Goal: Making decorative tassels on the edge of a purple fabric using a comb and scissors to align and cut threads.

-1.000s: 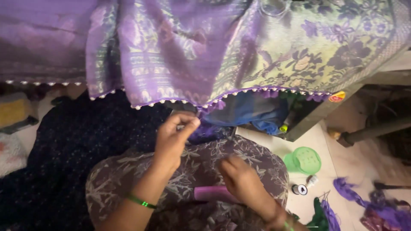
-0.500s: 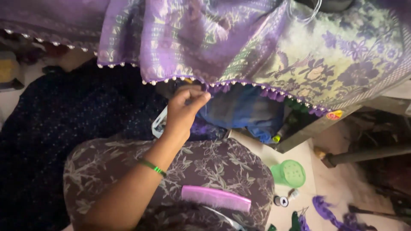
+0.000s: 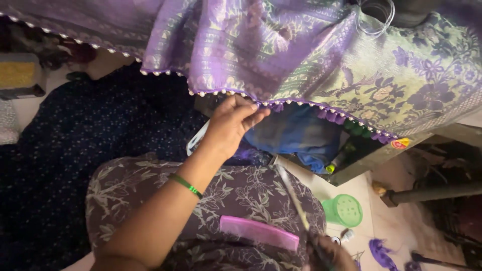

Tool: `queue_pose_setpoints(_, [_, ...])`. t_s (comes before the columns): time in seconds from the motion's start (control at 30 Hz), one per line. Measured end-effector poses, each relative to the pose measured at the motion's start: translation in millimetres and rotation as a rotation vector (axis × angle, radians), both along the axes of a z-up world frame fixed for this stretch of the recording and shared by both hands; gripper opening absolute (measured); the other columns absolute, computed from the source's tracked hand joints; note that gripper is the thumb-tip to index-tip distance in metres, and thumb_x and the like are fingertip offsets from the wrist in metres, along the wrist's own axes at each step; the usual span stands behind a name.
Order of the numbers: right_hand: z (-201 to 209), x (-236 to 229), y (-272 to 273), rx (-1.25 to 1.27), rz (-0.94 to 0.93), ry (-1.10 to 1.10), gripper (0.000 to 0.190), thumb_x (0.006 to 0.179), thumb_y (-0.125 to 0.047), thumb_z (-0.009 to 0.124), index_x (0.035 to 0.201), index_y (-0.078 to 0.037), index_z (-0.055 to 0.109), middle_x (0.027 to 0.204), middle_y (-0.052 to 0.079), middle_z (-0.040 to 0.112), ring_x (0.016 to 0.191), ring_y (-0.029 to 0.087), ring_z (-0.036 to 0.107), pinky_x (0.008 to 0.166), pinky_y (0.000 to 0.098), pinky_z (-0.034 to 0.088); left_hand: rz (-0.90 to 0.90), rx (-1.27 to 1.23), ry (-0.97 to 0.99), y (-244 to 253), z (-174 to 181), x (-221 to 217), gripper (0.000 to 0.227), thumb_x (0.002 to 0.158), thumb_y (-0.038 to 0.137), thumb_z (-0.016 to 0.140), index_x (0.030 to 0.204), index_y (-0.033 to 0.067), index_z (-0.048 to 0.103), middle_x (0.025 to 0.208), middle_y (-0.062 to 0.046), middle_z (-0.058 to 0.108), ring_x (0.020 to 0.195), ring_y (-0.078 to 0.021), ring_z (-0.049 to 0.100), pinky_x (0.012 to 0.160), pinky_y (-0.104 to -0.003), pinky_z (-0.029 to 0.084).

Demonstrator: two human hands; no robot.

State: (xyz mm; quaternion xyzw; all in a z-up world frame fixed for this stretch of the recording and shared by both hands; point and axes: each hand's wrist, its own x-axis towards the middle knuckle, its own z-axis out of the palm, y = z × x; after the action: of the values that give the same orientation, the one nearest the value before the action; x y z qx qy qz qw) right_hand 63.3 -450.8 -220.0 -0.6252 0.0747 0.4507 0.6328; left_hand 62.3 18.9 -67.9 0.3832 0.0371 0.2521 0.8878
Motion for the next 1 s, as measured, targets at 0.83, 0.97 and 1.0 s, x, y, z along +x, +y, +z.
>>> queue_pose_setpoints(0.83, [153.1,74.2,121.7,-0.306,0.497,-0.645,0.024,0.075,-0.011,0.085,0.086,-0.003,0.066,0.058,0.001,0.058,0.041,0.011,0.051,0.037,0.0294,0.038,0.042,0.466,0.261,27.8,9.6,6.9,0.04,0.088,0.026,0.075,0.119,0.0012,0.068,0.118,-0.008,0.073,0.106,-0.0125,0.065,0.093,-0.03,0.049])
queue_pose_setpoints(0.97, [156.5,98.5,98.7,-0.367,0.446,-0.735,0.025,0.075,-0.014,0.087,0.084,-0.001,0.067,0.058,0.001,0.052,0.047,0.012,0.047,0.041,0.0309,0.037,0.093,0.624,0.176,27.4,-16.2,28.0,0.047,0.087,0.03,0.077,0.122,0.0012,0.069,0.12,-0.006,0.074,0.108,-0.0108,0.066,0.093,-0.028,0.049])
queue_pose_setpoints(1.0, [157.4,103.3,94.2,-0.342,0.496,-0.913,0.027,0.075,-0.017,0.089,0.082,-0.001,0.068,0.062,-0.002,0.053,0.055,0.01,0.048,0.047,0.0297,0.039,0.12,0.707,0.19,28.0,-19.1,27.2,0.04,0.09,0.032,0.076,0.117,0.0026,0.072,0.112,-0.005,0.076,0.102,-0.0111,0.067,0.09,-0.028,0.051])
